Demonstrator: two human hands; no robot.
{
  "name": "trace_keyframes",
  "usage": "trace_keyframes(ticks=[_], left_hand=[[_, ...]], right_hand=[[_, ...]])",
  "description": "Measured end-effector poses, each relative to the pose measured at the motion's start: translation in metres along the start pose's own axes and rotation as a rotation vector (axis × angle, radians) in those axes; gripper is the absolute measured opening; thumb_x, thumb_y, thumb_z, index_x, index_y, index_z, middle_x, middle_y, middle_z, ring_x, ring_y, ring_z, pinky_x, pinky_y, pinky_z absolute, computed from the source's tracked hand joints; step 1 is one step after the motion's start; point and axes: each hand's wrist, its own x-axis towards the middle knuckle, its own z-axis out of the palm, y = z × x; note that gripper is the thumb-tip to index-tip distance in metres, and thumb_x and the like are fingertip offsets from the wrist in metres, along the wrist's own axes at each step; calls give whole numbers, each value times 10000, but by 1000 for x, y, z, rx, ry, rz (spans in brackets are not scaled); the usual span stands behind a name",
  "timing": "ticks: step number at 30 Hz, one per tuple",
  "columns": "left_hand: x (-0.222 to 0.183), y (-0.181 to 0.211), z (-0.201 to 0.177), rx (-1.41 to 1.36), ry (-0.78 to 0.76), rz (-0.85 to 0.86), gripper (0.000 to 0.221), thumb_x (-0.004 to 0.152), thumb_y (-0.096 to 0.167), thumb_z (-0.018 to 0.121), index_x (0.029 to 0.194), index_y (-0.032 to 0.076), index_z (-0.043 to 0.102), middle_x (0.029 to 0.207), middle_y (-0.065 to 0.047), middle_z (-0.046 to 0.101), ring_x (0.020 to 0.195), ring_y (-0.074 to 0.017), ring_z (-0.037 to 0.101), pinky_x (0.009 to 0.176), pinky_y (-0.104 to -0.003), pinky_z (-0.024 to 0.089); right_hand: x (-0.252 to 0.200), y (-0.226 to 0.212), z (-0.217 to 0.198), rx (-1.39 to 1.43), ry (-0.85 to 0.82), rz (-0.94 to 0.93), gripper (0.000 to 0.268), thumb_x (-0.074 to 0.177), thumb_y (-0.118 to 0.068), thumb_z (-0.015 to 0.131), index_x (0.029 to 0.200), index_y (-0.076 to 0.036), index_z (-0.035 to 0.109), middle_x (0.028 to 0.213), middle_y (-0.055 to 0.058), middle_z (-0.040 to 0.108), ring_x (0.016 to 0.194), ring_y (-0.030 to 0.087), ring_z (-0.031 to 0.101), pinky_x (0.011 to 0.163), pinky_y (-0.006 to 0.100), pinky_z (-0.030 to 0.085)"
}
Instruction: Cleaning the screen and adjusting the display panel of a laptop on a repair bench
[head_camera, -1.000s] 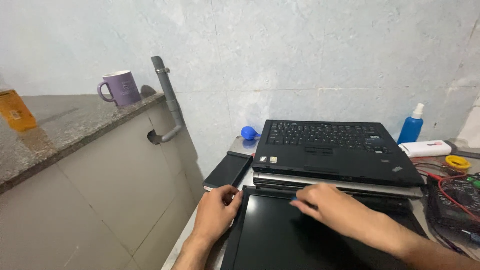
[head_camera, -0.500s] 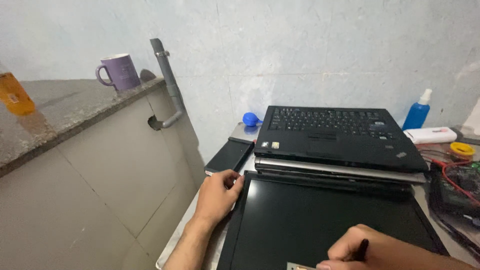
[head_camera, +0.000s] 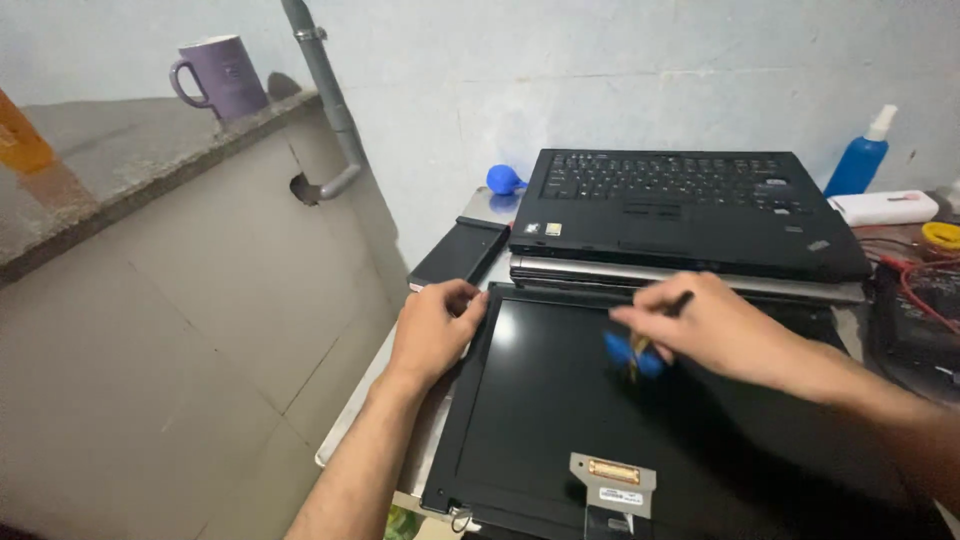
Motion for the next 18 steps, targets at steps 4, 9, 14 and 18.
trace_keyframes(ticks=[4,9,14,18], left_hand=[[-5,6,-4,2,-22,-41,315,983,425,697,1131,199,860,998,-74,879,1104,-424,798,958,-550,611],[-7,6,-5,4,-20,-23,321,986,428,689,1127,201,865,982,-74,877,1090,-435,796,950,-552,612],[1,5,-2,-28,-18,4,335,994,401,691,1166,175,868,999,-120,873,1101,-465,788,940,-581,599],[-5,10,-3,-3,-29,-56,299,1009,432,674,1083,213,864,945,-6,877,990,-283,794,907,-442,593]], right_hand=[[29,20,15,-197,149,-164,339,1099,-300,662,872,-69,764,781,116,849,744,296,815,756,346,607],[14,-2,14,-363,82,-229,314,1128,-321,596,964,-105,754,893,110,841,884,322,828,840,383,653],[-19,-12,6,-221,-8,-239,335,1097,-290,625,857,-113,777,765,133,819,722,314,762,749,393,623],[-64,-19,12,-48,-164,-20,433,1073,-384,741,724,-129,767,632,69,689,638,120,581,648,356,491]])
